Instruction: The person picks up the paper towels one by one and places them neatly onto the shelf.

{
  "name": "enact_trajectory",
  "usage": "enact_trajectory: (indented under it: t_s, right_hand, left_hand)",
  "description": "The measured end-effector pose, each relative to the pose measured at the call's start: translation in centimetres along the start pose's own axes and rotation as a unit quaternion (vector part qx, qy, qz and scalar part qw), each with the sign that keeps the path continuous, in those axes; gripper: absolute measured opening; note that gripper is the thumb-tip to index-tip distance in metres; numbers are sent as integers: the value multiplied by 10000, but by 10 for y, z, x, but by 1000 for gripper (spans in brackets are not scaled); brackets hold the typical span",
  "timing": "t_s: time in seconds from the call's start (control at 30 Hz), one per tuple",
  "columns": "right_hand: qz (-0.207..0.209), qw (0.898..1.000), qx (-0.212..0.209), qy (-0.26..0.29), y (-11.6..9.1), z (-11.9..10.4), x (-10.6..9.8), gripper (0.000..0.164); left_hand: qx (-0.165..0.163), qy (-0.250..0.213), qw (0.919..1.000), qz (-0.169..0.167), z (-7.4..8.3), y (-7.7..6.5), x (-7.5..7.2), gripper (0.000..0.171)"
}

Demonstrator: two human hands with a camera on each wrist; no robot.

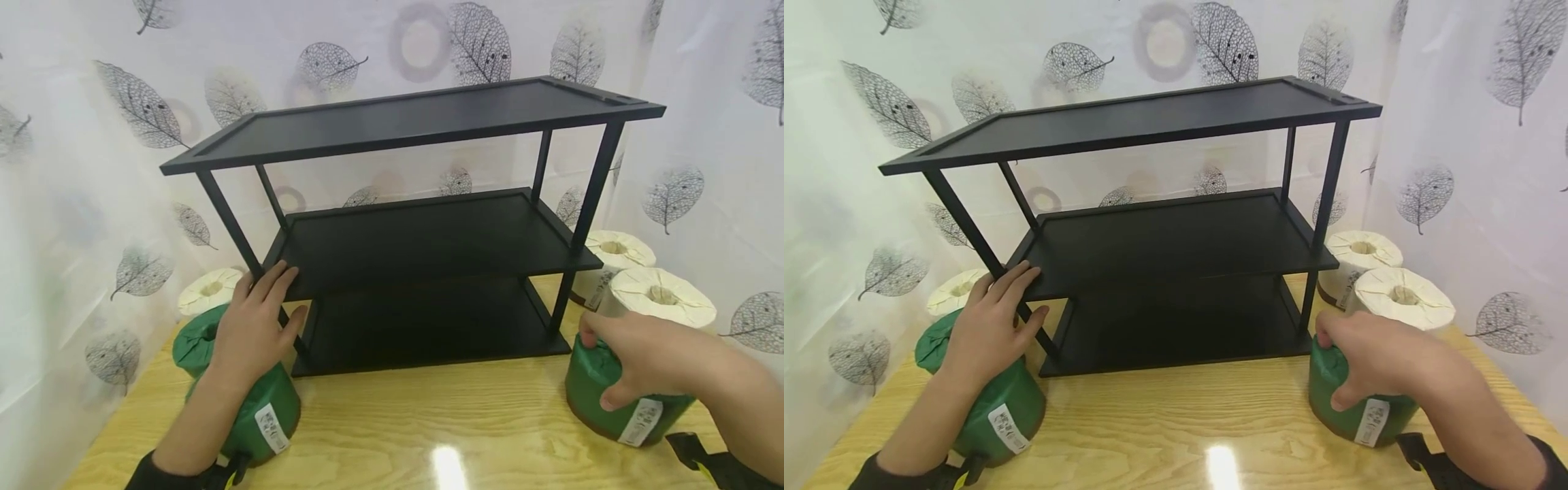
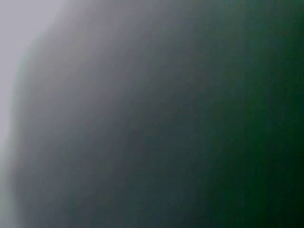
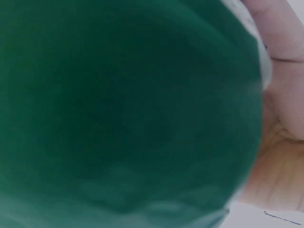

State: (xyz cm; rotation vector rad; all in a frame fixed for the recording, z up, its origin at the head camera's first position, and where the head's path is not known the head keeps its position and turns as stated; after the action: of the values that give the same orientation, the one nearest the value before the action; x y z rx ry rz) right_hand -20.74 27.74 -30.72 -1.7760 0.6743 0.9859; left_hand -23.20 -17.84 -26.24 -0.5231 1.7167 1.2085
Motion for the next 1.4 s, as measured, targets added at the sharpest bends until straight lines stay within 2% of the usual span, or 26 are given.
enact_trajectory:
  t_s: [0.2,0.4,0.7,0.83,1.07,1.23,1.4]
  right_hand:
    - [141,9998,-93,-119,1,-3,1,69]
    - [80,9998,-157,-39,4,-3,5,67]
    - [46,9998,-184,47,0,-3,18,67]
    - [118,9997,-227,17,-5,-3,18,68]
    - [29,9994,-340,-22,-3,-7,5,69]
    - [-98,9994,-333,30,0,-8,2,69]
    - [-2,9988,-494,46,1,-13,5,66]
  left_hand:
    - [85,53,9999,40,0,-1,-3,58]
    - [58,11,10000,17,-1,1,1,58]
    - [28,19,9999,142,7,-9,8,55]
    - [0,67,10000,29,7,-9,5,58]
    - [14,248,9996,-167,2,-6,-6,60]
    - [102,416,9986,-294,1,-1,-5,55]
    - [64,596,9978,-275,2,1,-1,48]
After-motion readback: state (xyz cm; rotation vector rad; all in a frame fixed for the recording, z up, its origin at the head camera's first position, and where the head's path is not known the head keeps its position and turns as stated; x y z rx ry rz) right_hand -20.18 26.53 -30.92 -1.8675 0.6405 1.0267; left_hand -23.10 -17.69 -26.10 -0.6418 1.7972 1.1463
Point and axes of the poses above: each hand's wrist, its own y-axis towards the middle knuckle, its own x-axis out of the palm, z = x × y, the point moved 7 cm from there along y, towards the middle knuckle, and after that the axes turned 15 degrees about -z, right-handed, at the moved point
